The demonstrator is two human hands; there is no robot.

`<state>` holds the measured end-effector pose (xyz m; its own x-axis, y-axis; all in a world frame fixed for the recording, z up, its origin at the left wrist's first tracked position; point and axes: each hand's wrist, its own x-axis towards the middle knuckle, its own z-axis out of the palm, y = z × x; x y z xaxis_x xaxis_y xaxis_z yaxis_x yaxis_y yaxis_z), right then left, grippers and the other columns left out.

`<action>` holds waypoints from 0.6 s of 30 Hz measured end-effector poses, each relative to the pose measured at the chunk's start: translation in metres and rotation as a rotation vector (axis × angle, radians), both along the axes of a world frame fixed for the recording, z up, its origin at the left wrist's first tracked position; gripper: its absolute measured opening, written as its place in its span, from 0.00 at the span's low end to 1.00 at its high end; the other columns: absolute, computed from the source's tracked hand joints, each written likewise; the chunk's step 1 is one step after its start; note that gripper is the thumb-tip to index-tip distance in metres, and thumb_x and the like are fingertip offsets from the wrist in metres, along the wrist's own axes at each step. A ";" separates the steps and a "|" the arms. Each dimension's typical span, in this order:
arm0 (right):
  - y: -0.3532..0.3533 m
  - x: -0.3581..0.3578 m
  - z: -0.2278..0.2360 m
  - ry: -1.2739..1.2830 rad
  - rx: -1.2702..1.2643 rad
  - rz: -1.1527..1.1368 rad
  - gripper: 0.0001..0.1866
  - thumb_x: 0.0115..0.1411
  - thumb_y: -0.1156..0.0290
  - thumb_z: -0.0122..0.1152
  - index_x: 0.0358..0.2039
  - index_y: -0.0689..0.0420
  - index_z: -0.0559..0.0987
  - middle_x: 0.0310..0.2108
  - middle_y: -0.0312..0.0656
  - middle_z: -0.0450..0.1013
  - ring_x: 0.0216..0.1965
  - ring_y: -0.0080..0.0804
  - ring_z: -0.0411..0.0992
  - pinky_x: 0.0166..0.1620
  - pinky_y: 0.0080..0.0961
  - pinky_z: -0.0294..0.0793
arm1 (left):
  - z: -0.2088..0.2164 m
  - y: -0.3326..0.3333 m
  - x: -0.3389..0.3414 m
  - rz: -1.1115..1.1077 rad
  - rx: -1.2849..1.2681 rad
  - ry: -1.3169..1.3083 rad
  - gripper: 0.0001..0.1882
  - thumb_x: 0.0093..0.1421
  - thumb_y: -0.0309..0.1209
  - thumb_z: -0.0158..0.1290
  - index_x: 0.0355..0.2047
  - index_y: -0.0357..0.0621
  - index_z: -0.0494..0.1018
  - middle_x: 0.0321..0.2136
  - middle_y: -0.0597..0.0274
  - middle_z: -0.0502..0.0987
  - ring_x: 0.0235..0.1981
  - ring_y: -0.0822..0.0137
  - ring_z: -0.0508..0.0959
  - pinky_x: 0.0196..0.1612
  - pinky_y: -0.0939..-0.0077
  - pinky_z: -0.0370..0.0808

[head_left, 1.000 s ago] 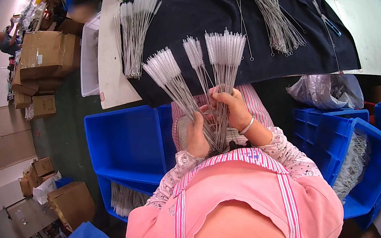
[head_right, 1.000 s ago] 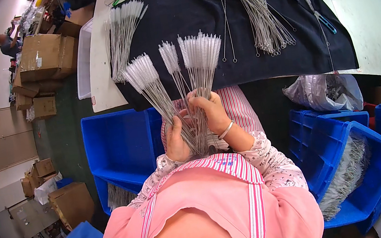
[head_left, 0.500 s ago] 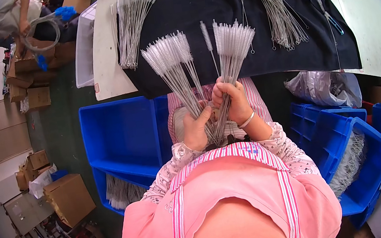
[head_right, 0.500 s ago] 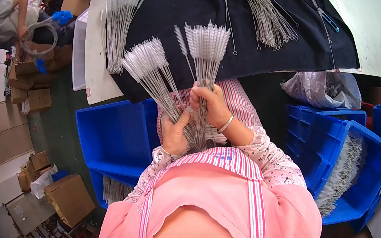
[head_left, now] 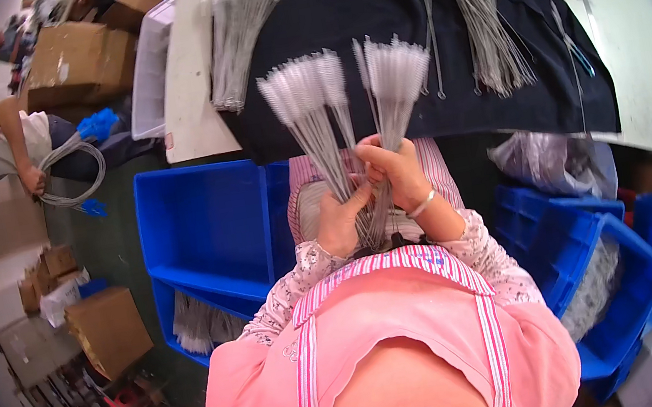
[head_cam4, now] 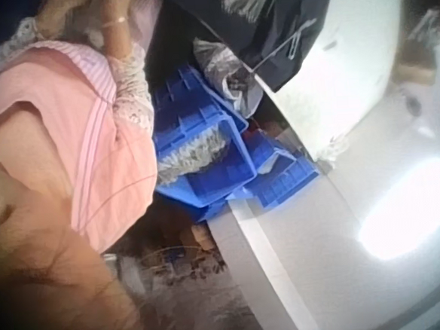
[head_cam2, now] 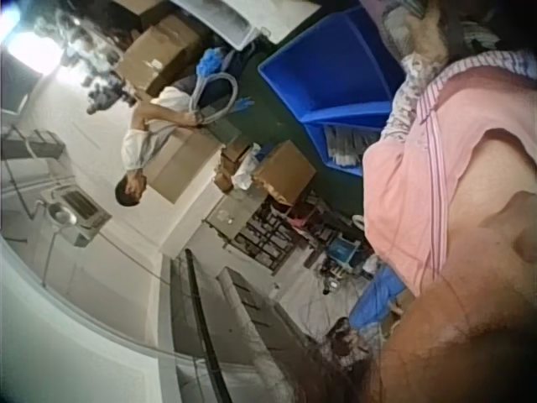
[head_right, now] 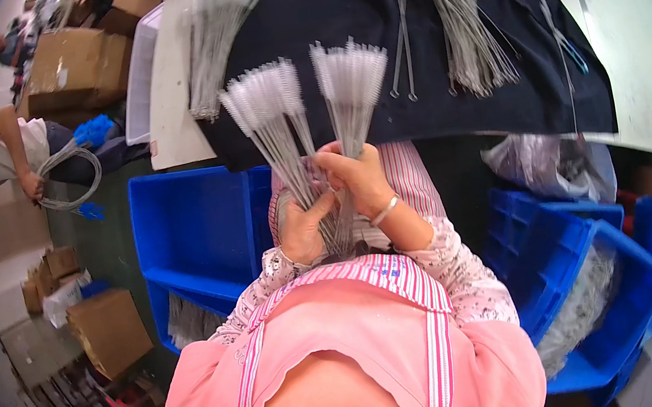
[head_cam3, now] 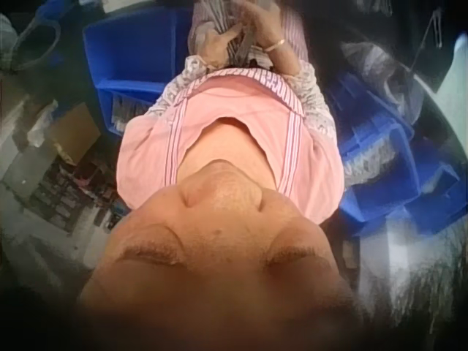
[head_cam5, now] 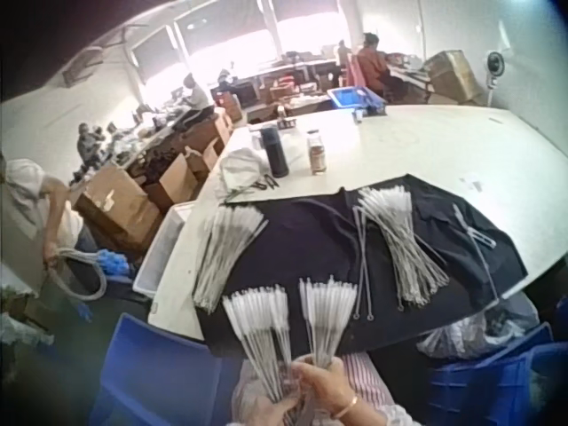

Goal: The person sits on the floor and repeatedly picks up bundles of thin white bristle brushes from blue bins, aligns them in hand, and places them into a second bin. They occasionally inspect individual brushes and adjust the bundles before stacking them.

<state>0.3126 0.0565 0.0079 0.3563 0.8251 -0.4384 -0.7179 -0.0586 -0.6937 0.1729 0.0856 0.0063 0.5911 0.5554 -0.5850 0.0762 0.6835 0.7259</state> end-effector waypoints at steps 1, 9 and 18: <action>0.000 -0.005 0.004 0.010 -0.063 -0.018 0.07 0.52 0.73 0.62 0.31 0.63 0.77 0.16 0.29 0.65 0.14 0.16 0.60 0.21 0.16 0.67 | 0.003 0.000 -0.005 0.033 -0.028 0.009 0.07 0.59 0.30 0.52 0.37 0.41 0.72 0.29 0.66 0.75 0.30 0.75 0.74 0.33 0.80 0.72; 0.003 -0.012 0.014 -0.035 -0.052 -0.058 0.04 0.56 0.74 0.57 0.30 0.59 0.73 0.15 0.26 0.59 0.15 0.12 0.54 0.20 0.14 0.57 | -0.012 0.002 0.001 0.082 0.092 -0.124 0.10 0.53 0.29 0.59 0.34 0.41 0.74 0.29 0.67 0.75 0.31 0.76 0.74 0.36 0.81 0.71; 0.012 -0.012 0.007 0.169 0.124 0.079 0.08 0.57 0.73 0.52 0.22 0.50 0.66 0.14 0.23 0.51 0.15 0.12 0.51 0.22 0.15 0.56 | -0.007 0.003 -0.004 0.107 -0.027 -0.272 0.12 0.56 0.30 0.54 0.40 0.41 0.74 0.35 0.66 0.76 0.37 0.73 0.75 0.44 0.76 0.71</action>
<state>0.3003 0.0681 0.0146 0.2183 0.8991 -0.3795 -0.8211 -0.0410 -0.5693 0.1685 0.0882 -0.0002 0.6670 0.6097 -0.4282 -0.1926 0.6963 0.6915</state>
